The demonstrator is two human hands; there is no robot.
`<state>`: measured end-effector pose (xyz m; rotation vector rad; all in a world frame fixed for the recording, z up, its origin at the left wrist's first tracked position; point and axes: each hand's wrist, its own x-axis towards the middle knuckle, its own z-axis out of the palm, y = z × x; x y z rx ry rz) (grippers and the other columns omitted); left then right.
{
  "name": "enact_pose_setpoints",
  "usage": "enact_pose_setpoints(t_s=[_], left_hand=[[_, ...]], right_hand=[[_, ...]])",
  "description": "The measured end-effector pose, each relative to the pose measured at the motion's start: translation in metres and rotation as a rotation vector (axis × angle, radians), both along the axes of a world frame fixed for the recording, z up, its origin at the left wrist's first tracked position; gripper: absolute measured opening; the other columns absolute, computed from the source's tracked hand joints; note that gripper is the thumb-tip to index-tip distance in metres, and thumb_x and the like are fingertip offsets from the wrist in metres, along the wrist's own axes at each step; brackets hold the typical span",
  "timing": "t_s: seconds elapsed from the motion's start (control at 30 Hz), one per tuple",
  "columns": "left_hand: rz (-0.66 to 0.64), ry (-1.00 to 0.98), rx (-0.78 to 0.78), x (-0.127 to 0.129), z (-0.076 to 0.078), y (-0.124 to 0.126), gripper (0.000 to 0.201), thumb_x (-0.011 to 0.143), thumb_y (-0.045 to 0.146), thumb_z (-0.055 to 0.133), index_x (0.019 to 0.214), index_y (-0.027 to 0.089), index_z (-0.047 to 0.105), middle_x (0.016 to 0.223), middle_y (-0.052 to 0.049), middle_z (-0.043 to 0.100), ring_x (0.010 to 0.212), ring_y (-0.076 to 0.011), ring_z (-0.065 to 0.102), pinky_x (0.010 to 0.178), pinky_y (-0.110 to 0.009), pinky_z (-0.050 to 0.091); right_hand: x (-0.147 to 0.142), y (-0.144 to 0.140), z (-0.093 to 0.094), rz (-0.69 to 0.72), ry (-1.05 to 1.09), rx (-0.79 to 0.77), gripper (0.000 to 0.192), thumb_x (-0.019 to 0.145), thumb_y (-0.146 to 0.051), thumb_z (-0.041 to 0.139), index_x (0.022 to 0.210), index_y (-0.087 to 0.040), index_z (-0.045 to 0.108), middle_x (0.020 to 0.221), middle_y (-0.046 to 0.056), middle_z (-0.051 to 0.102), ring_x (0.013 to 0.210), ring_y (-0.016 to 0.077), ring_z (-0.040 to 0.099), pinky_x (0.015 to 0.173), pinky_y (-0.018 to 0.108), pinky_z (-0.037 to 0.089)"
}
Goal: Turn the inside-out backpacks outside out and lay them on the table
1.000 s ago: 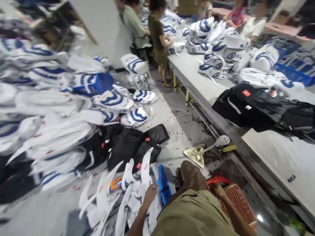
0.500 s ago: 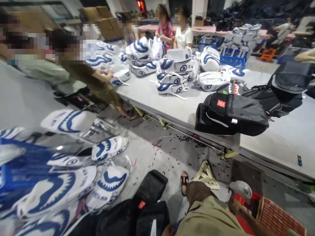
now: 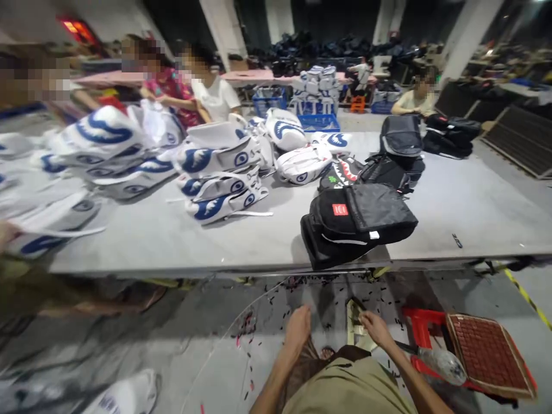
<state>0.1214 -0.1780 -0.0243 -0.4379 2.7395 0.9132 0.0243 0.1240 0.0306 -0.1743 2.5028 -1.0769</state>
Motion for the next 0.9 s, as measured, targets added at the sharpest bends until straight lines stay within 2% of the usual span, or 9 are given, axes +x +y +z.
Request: enact_pose_setpoints(t_s=[0.07,0.17,0.3,0.4,0.5,0.6,0.7,0.8,0.9], left_hand=[[-0.198,0.238,-0.058,-0.061,0.001,0.001,0.049,0.11,0.023,0.041,0.148,0.018,0.073,0.152,-0.016,0.075,0.144,-0.0302,0.069,0.128,-0.05,0.051],[-0.449,0.465,-0.109,-0.139,0.004,0.005,0.051,0.106,0.013,0.046,0.15,0.019,0.071,0.158,-0.016,0.07,0.151,-0.0312,0.063,0.132,-0.055,0.048],[-0.648,0.492,-0.221,-0.212,0.008,-0.012,0.06,0.097,0.006,0.057,0.154,0.022,0.069,0.161,-0.019,0.067,0.155,-0.0376,0.057,0.134,-0.064,0.042],[-0.747,0.489,-0.243,-0.244,0.006,-0.038,0.053,0.096,0.017,0.067,0.148,0.023,0.075,0.157,-0.018,0.07,0.155,-0.0429,0.055,0.134,-0.07,0.036],[-0.812,0.471,-0.207,-0.259,0.003,-0.057,0.055,0.091,0.024,0.075,0.146,0.027,0.077,0.156,-0.017,0.071,0.153,-0.0457,0.055,0.132,-0.072,0.034],[-0.802,0.457,-0.182,-0.266,0.008,-0.066,0.053,0.092,0.026,0.074,0.145,0.026,0.078,0.157,-0.018,0.071,0.153,-0.0453,0.056,0.131,-0.071,0.035],[-0.795,0.404,-0.186,-0.278,0.019,-0.075,0.056,0.096,0.034,0.071,0.15,0.019,0.074,0.159,-0.024,0.067,0.153,-0.0455,0.056,0.13,-0.069,0.037],[-0.797,0.356,-0.251,-0.3,0.028,-0.098,0.072,0.093,0.029,0.07,0.163,0.014,0.062,0.163,-0.028,0.063,0.153,-0.0438,0.058,0.131,-0.064,0.036],[-0.812,0.33,-0.329,-0.327,0.034,-0.136,0.081,0.088,0.022,0.069,0.167,0.015,0.057,0.164,-0.026,0.062,0.154,-0.0392,0.058,0.134,-0.058,0.034]], right_hand=[[-0.035,-0.032,0.016,-0.066,0.094,-0.071,0.044,0.105,-0.055,0.048,0.107,-0.026,0.081,0.108,0.01,0.084,0.103,0.0328,0.079,0.096,0.046,0.066],[-0.099,-0.094,0.065,-0.128,0.456,-0.134,0.05,0.112,-0.05,0.045,0.139,-0.024,0.076,0.137,0.014,0.078,0.131,0.0319,0.07,0.12,0.051,0.054],[-0.179,-0.179,0.115,-0.11,0.686,0.15,0.063,0.106,-0.048,0.068,0.162,-0.021,0.06,0.165,0.017,0.06,0.154,0.0347,0.051,0.132,0.054,0.042],[-0.22,-0.23,0.107,-0.136,0.522,0.408,0.091,0.093,-0.042,0.087,0.169,-0.01,0.049,0.172,0.028,0.049,0.159,0.0429,0.046,0.131,0.059,0.043],[-0.239,-0.259,0.082,-0.163,0.429,0.54,0.091,0.094,-0.035,0.087,0.169,-0.003,0.046,0.172,0.034,0.045,0.163,0.0455,0.044,0.134,0.06,0.039],[-0.242,-0.266,0.071,-0.117,0.434,0.575,0.079,0.102,-0.033,0.076,0.169,-0.003,0.047,0.173,0.033,0.045,0.164,0.0441,0.044,0.136,0.06,0.037],[-0.243,-0.255,0.079,-0.095,0.449,0.539,0.067,0.104,-0.026,0.069,0.165,-0.005,0.053,0.169,0.027,0.054,0.16,0.0405,0.051,0.133,0.056,0.043],[-0.242,-0.224,0.106,-0.17,0.521,0.437,0.061,0.099,-0.018,0.066,0.159,-0.012,0.062,0.161,0.019,0.066,0.152,0.0332,0.061,0.126,0.046,0.051],[-0.23,-0.168,0.15,-0.389,0.621,0.279,0.056,0.097,-0.024,0.063,0.153,-0.021,0.07,0.149,0.013,0.076,0.132,0.0289,0.073,0.115,0.04,0.057]])
